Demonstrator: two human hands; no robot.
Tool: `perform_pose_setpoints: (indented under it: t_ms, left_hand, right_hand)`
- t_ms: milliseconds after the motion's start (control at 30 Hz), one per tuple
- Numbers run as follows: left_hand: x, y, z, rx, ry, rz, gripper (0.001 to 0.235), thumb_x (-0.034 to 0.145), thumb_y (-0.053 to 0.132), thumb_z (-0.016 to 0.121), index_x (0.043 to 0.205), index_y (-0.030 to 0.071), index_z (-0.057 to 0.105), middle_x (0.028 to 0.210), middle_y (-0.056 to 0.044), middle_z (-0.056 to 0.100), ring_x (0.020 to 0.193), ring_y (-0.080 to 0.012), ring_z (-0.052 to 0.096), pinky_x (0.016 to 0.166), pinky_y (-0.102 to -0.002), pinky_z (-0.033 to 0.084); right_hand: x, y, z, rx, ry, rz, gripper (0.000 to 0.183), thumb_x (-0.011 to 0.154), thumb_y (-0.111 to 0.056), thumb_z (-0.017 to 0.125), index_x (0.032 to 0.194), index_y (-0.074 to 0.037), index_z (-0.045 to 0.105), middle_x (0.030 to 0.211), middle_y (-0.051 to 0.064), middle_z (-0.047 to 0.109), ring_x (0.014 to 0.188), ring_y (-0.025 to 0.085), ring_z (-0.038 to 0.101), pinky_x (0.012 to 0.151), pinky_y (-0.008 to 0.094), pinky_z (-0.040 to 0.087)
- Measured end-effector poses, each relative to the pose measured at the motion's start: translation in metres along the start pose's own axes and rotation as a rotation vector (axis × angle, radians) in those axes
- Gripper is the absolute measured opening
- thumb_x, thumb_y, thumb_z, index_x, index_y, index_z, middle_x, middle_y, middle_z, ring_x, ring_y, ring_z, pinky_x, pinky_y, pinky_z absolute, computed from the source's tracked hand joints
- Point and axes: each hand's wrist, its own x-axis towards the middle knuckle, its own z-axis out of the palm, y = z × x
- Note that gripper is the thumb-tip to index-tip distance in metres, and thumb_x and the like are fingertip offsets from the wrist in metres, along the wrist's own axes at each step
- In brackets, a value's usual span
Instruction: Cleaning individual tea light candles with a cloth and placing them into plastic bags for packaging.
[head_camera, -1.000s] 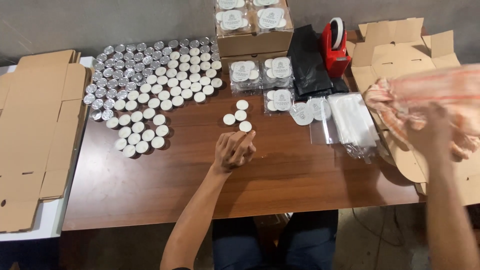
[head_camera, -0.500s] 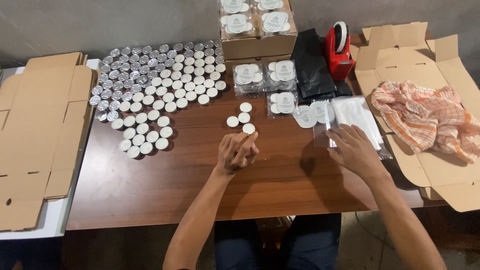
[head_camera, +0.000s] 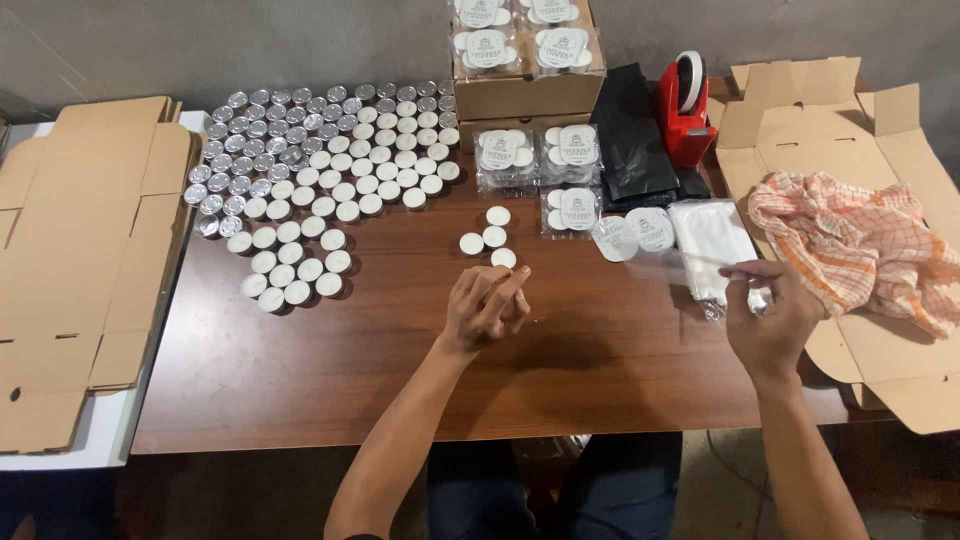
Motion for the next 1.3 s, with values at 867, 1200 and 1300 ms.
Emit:
perform_pose_setpoints:
  t_ms: [867,1200,1300]
  left_hand:
    - [-0.025,-0.010,0.019,-1.719,0.095,-1.394,0.122,0.078,0.099,0.034,0.155,0.004,0.042,0.138,-0.027,0.060,0.121,-0.0326,0.065,0.105,-0.046,0.052]
    - [0.021,0.002,0.002,-1.207,0.074,-1.704,0.026,0.095,0.007,0.068,0.120,-0.001,0.071,0.111,-0.026,0.073,0.091,-0.0365,0.075,0.076,-0.044,0.067]
    - [0.019,-0.002,0.000,-1.147,0.040,-1.735,0.025,0.094,0.010,0.071,0.117,0.001,0.073,0.109,-0.024,0.074,0.090,-0.0357,0.076,0.075,-0.044,0.068]
  right_hand:
    - [0.029,-0.091,0.164,0.855,-0.259,0.641,0.028,0.096,-0.002,0.069,0.122,0.001,0.065,0.092,0.013,0.069,0.082,0.016,0.069,0.075,0.029,0.057]
    - [0.022,-0.075,0.162,0.792,-0.188,0.681,0.014,0.096,-0.006,0.074,0.103,0.000,0.064,0.085,0.014,0.073,0.075,0.012,0.069,0.059,0.024,0.058]
    - [0.026,-0.075,0.158,0.779,-0.194,0.655,0.014,0.094,-0.010,0.078,0.098,-0.003,0.067,0.091,0.013,0.074,0.078,0.011,0.068,0.064,0.024,0.057]
